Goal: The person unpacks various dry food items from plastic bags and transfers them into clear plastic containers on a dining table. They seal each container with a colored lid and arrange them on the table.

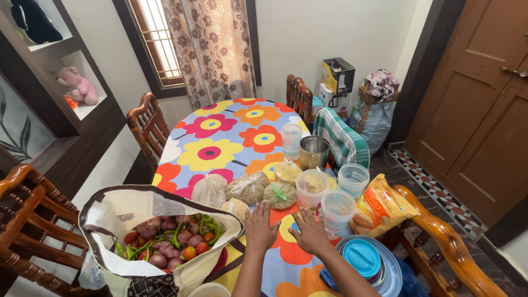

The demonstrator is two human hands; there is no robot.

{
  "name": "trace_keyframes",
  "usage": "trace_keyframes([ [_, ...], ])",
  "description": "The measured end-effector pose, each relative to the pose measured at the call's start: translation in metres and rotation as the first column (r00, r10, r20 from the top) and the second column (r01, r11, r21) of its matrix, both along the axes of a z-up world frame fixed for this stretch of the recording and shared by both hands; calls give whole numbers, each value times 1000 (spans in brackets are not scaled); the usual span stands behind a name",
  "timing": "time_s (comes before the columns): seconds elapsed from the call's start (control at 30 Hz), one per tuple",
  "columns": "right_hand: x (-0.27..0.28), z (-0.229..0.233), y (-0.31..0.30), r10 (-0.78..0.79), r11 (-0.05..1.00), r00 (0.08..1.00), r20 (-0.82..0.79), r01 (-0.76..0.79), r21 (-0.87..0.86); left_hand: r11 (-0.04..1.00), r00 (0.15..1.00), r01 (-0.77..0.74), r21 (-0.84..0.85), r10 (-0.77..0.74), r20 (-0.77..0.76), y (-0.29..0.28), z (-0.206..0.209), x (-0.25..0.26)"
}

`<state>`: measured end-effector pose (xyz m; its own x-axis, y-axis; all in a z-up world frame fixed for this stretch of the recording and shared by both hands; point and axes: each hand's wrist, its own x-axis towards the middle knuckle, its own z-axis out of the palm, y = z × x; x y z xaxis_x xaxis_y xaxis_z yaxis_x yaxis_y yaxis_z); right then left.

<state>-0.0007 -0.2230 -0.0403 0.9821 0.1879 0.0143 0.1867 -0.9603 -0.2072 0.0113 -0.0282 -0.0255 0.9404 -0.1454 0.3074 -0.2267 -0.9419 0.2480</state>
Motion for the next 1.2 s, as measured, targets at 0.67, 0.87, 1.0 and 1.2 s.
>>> trace_keyframes([
  [0.67,59,-72,5,112,979,985,-130,-87,185,905,996,-65,-421,83,24,-24,-91,29],
  [0.87,91,-103,11,131,958,989,-72,-108,267,878,993,-113,-466,116,-21,-24,-121,45],
  [1.0,121,-127,15,128,936,991,37,-133,326,861,988,-145,-488,155,-21,-24,-130,58],
  [1.2,156,-132,33,77,945,994,81,-98,313,836,977,-195,-512,209,-32,-18,-158,80],
])
